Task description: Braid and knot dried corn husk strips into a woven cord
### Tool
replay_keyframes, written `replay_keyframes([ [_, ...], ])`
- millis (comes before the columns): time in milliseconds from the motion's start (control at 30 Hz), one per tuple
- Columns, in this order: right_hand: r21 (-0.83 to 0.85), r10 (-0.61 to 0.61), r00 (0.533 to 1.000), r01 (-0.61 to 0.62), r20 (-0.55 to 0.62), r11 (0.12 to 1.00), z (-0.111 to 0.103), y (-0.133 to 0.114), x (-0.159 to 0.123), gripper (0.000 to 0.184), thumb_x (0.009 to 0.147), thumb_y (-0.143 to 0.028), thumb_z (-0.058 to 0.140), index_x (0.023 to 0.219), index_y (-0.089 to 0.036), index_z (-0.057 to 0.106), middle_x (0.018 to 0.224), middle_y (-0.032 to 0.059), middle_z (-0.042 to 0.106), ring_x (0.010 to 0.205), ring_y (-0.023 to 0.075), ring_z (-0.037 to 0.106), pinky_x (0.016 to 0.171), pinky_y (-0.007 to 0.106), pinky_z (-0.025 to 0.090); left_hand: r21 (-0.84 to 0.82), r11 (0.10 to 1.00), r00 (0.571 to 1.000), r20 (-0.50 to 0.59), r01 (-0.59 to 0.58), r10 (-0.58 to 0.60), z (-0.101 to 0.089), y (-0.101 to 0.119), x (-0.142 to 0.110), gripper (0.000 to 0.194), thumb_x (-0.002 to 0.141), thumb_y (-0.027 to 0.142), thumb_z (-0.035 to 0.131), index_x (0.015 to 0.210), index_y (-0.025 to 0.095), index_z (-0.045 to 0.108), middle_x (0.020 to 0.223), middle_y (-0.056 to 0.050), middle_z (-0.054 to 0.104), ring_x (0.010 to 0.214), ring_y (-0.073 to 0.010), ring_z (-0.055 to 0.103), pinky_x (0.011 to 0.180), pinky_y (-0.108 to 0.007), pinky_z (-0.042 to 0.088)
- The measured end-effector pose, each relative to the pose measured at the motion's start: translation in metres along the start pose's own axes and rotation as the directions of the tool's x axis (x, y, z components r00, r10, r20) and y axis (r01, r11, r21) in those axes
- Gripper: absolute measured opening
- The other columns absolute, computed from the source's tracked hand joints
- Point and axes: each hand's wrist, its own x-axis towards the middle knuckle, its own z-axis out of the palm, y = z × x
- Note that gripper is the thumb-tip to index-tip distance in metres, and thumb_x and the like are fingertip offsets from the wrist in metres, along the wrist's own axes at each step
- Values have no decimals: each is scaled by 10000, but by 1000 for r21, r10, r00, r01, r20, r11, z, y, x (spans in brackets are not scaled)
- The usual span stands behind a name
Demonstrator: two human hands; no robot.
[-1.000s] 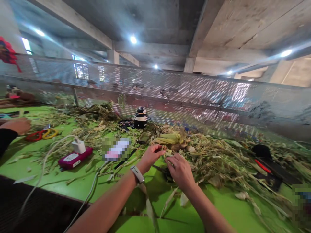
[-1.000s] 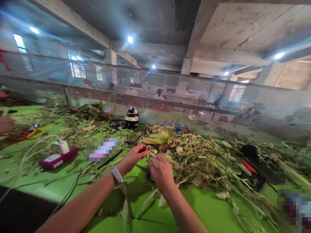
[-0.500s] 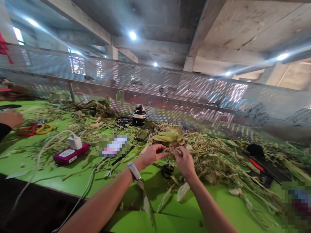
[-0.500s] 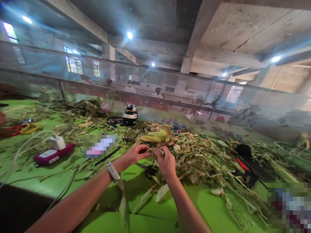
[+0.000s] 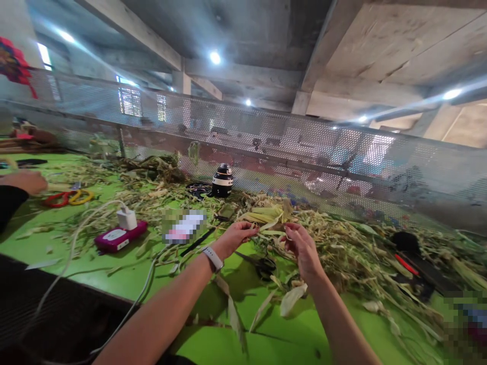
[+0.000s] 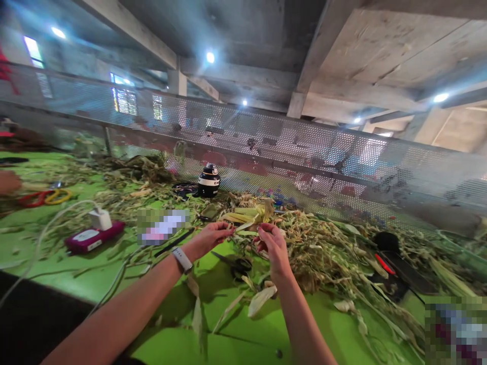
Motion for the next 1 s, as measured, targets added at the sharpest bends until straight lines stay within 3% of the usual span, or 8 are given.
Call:
replay_keyframes([
  [100, 51, 7, 994, -12, 111, 999, 2, 0, -3, 421, 610, -372, 766, 962, -182, 635, 767, 0, 670, 568, 82, 568, 574, 212, 478, -7, 1000, 1000, 15, 20, -20, 2, -1, 0, 392, 462, 395, 825, 679, 142, 618, 631, 42, 548, 542, -57, 389, 523, -211, 267],
  [233, 48, 21, 973, -33, 230, 998, 6, 2, -5, 471, 554, -354, 816, 973, -197, 667, 895, 39, 701, 748, 148, 646, 711, 273, 506, 27, 999, 998, 59, 27, -29, 3, -3, 0, 382, 479, 396, 810, 682, 143, 608, 620, 39, 537, 546, -67, 389, 523, -222, 244],
  [367, -82, -88, 982, 102, 166, 991, 8, 5, -1, 389, 573, -511, 769, 760, -177, 700, 727, 43, 672, 634, 155, 610, 626, 296, 499, 97, 995, 995, 99, -2, -8, 3, -3, -2, 396, 512, 422, 785, 743, 140, 631, 648, 24, 557, 548, -74, 390, 532, -232, 239],
  [433, -167, -207, 970, 227, 130, 959, 9, 8, 2, 391, 556, -548, 760, 664, -179, 689, 746, 50, 652, 680, 160, 591, 616, 282, 486, 150, 988, 993, 116, -40, 22, 4, -4, -3, 401, 546, 437, 769, 773, 136, 631, 626, 30, 536, 548, -78, 391, 539, -234, 253],
  [500, -210, -249, 959, 274, 136, 939, 11, 11, 3, 404, 543, -567, 755, 628, -181, 670, 774, 51, 644, 705, 159, 579, 611, 271, 477, 188, 978, 990, 123, -95, 73, 5, -6, -3, 417, 554, 434, 770, 798, 134, 614, 636, 30, 530, 581, -89, 424, 567, -237, 292],
  [700, -200, -10, 981, 49, 194, 979, 17, 22, -2, 425, 594, -531, 720, 776, -186, 552, 573, -22, 598, 484, 114, 518, 449, 232, 414, 310, 925, 975, 105, -221, 198, 7, -14, 2, 447, 562, 455, 763, 795, 163, 518, 637, 53, 485, 609, -102, 442, 576, -241, 338],
  [1000, -162, -26, 984, 55, 177, 985, 17, 22, -3, 368, 640, -389, 682, 857, -206, 448, 499, -91, 532, 389, 81, 451, 404, 206, 369, 405, 842, 932, 93, -356, 350, 12, -13, -1, 401, 627, 461, 720, 782, 185, 473, 689, 35, 478, 634, -116, 442, 606, -255, 376],
])
